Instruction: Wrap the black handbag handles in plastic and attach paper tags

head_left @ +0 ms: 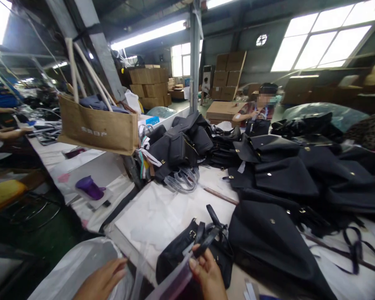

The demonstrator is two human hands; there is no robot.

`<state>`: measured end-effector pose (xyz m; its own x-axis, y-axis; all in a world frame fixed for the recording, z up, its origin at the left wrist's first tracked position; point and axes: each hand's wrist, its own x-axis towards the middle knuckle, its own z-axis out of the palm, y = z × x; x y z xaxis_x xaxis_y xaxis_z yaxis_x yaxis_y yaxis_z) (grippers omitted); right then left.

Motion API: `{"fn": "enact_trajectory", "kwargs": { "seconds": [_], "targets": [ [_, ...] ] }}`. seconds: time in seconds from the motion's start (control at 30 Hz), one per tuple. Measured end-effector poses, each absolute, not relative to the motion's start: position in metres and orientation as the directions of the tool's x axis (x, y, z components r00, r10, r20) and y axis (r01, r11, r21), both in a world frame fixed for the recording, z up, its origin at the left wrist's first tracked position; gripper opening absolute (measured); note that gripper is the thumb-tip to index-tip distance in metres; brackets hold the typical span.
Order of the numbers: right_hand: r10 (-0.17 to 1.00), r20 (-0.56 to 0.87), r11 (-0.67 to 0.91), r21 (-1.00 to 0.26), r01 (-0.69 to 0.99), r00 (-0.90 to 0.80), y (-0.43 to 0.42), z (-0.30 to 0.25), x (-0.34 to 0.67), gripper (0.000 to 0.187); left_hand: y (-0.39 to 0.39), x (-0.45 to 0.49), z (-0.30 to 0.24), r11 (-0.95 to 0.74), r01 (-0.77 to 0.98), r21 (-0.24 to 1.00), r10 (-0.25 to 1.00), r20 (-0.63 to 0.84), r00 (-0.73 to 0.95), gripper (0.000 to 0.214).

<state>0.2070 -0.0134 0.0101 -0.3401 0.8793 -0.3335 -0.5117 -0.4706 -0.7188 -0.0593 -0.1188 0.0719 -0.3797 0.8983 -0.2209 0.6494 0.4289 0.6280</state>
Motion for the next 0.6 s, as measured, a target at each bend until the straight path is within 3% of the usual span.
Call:
{"fn": "enact_trajectory", "kwargs": {
  "seconds": [0.07,0.13,0.23,0.4,0.6],
  "targets": [
    [0.887,-0.327,-0.454,-0.741,-0.495,-0.325,-0.015,0.012,0.201,0.051,-0.089,-0.035,0.069,0.388,0.485,0.784,0.92,-0.363,-0.15,0.04],
    [0.897,-0.329,-0.436,-0.761,-0.481,-0.294,-0.017,0.012,0.198,0.052,-0.06,-0.003,0.069,0.346,0.307,0.887,0.904,-0.403,0.145,0.045],
    [0.913,-0.342,-0.409,-0.786,-0.465,-0.225,-0.019,0.009,0.196,0.05,-0.033,0.033,0.063,0.396,0.105,0.912,0.839,-0.406,0.363,0.046],
    [0.926,-0.358,-0.37,-0.801,-0.471,-0.119,-0.017,0.004,0.192,0.048,-0.024,0.033,0.032,0.552,-0.082,0.83,0.806,-0.506,0.307,0.049],
    [0.888,-0.456,-0.435,-0.789,-0.435,-0.06,-0.002,0.0,0.192,0.049,-0.029,0.019,0.021,0.496,0.038,0.868,0.853,-0.495,0.168,0.039]
  ]
}}
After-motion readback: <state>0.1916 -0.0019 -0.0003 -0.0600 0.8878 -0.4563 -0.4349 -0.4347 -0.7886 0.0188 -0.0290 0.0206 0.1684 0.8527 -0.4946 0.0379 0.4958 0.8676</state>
